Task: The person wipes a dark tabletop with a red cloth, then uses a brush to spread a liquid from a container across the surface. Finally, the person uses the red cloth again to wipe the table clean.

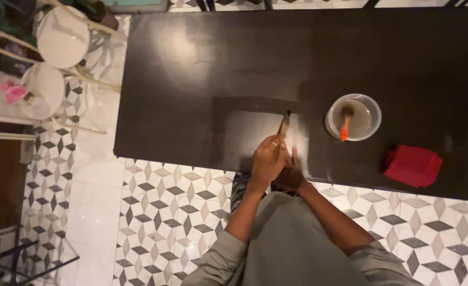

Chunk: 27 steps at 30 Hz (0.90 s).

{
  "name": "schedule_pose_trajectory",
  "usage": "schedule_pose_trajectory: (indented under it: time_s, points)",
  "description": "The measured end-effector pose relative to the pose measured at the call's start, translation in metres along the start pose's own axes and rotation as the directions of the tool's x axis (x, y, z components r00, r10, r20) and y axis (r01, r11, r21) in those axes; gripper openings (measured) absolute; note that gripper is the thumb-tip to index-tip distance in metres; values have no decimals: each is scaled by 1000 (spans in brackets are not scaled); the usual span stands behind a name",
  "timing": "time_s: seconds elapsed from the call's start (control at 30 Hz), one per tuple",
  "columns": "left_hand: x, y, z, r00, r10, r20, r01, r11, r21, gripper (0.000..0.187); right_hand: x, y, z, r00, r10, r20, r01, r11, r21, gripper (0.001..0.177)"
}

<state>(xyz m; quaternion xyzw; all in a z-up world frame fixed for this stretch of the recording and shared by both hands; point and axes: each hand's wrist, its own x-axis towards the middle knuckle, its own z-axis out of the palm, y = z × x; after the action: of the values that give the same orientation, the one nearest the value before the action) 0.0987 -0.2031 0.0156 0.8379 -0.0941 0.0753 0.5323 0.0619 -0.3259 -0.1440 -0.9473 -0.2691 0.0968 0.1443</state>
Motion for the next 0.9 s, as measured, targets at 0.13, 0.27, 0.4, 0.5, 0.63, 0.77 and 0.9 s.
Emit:
schedule_pose_trajectory:
  time_s: [0.13, 0.27, 0.4, 0.5, 0.63, 0.77, 0.9]
  points:
    - [13, 41, 6, 996, -75, 42, 79, 990, -118, 30, -5, 2, -8, 984, 132, 120, -177, 821, 544, 78]
    - [14, 59, 45, 980, 197, 12, -197, 976, 94, 23, -5, 5, 2, 929, 5, -371, 70, 979, 190, 84]
    - [26, 47, 99, 980, 84, 183, -104, 990, 101, 30, -1, 8, 14, 927, -14, -374, 42, 997, 67, 86]
    - [38, 37, 120, 944, -36, 329, -37, 976, 213, 30, -4, 6, 18, 958, 38, -284, -18, 997, 75, 88]
    - [38, 40, 113, 963, -7, 269, -19, 995, 94, 32, -1, 10, 27, 939, 2, -343, 22, 998, 66, 87]
    - [11, 37, 76, 987, -38, 157, 29, 998, 62, 31, -1, 18, 35, 907, -70, -416, 100, 994, 52, 87]
    - [-17, 20, 42, 998, 14, 53, -11, 998, -67, 33, 0, 15, 30, 963, 13, -267, 46, 976, 214, 86]
